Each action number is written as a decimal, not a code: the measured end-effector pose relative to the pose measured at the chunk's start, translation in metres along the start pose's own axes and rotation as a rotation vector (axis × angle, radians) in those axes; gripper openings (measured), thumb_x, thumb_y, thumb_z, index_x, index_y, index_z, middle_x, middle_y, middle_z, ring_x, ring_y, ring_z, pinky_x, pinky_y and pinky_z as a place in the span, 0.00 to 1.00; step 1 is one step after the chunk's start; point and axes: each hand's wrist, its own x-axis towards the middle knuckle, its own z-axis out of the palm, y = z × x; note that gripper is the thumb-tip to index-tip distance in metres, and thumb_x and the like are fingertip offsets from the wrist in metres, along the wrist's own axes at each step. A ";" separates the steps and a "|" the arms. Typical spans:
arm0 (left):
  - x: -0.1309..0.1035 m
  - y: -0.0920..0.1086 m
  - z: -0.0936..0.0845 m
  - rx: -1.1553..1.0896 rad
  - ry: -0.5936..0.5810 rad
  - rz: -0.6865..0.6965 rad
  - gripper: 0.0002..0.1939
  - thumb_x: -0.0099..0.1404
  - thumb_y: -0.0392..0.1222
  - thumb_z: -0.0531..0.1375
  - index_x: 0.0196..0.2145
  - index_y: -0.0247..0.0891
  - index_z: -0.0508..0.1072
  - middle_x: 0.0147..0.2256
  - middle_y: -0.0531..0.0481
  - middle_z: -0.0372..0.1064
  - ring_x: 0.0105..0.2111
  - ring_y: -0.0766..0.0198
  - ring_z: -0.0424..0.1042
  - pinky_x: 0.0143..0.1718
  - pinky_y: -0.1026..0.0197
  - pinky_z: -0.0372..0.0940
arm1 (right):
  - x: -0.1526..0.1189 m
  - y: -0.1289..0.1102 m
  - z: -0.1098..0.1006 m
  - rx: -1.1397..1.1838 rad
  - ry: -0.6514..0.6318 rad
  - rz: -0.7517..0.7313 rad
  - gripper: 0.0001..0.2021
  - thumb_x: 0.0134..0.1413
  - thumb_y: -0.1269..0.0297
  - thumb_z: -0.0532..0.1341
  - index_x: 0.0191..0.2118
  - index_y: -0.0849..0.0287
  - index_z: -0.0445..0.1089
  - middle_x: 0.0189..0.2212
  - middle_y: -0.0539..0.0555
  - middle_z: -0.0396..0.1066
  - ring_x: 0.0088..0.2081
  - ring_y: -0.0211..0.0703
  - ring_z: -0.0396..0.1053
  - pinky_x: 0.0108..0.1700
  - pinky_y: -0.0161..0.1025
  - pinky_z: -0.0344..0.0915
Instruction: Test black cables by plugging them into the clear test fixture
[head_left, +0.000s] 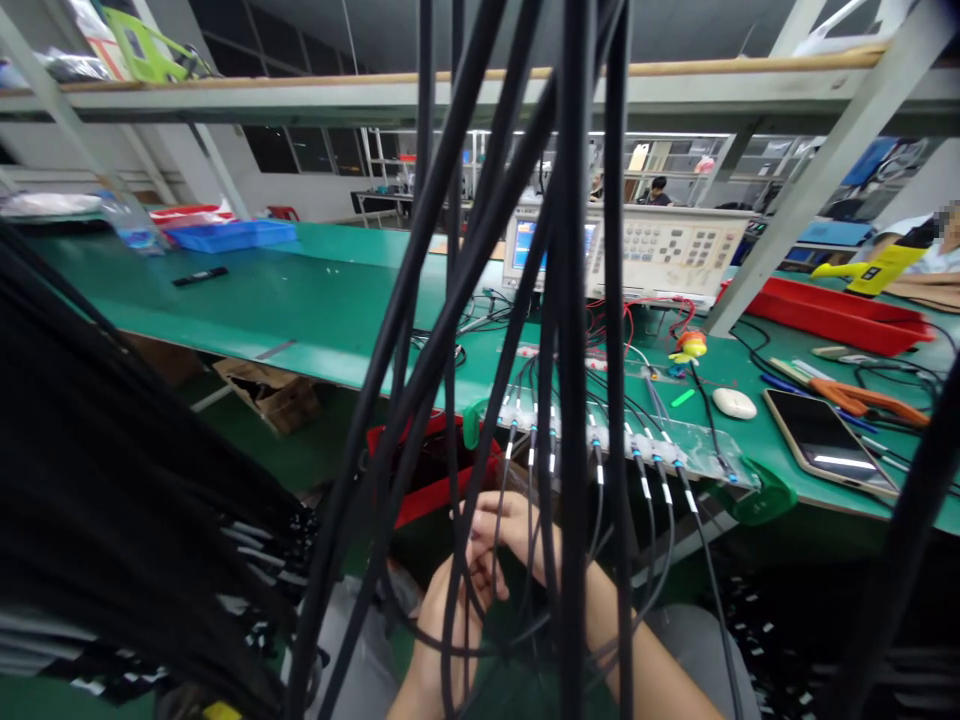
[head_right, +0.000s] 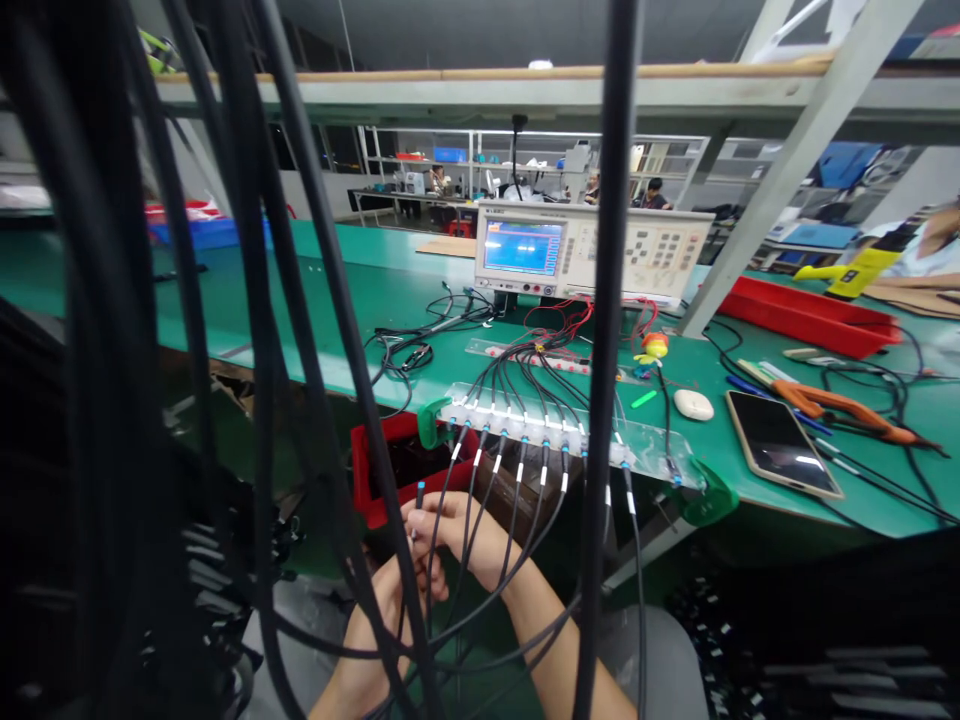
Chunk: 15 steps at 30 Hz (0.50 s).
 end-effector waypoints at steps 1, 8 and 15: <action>-0.001 0.000 0.001 0.001 0.010 -0.012 0.13 0.59 0.45 0.60 0.35 0.34 0.79 0.23 0.51 0.69 0.25 0.66 0.66 0.29 0.62 0.63 | 0.002 -0.001 0.001 -0.032 0.040 -0.047 0.15 0.47 0.51 0.67 0.35 0.58 0.76 0.23 0.51 0.72 0.22 0.38 0.66 0.23 0.33 0.60; -0.004 -0.007 -0.013 -0.065 0.134 -0.153 0.21 0.47 0.54 0.68 0.34 0.35 0.79 0.22 0.53 0.69 0.24 0.68 0.67 0.27 0.64 0.63 | 0.027 -0.016 -0.001 0.058 0.254 -0.263 0.14 0.54 0.52 0.63 0.39 0.57 0.75 0.31 0.51 0.72 0.31 0.37 0.65 0.37 0.35 0.61; -0.003 -0.041 -0.080 -0.025 0.186 -0.305 0.23 0.39 0.53 0.72 0.31 0.35 0.79 0.19 0.53 0.70 0.19 0.69 0.67 0.22 0.65 0.61 | 0.030 -0.017 -0.007 0.091 0.320 -0.241 0.17 0.51 0.52 0.65 0.43 0.57 0.75 0.32 0.52 0.72 0.32 0.37 0.65 0.37 0.35 0.60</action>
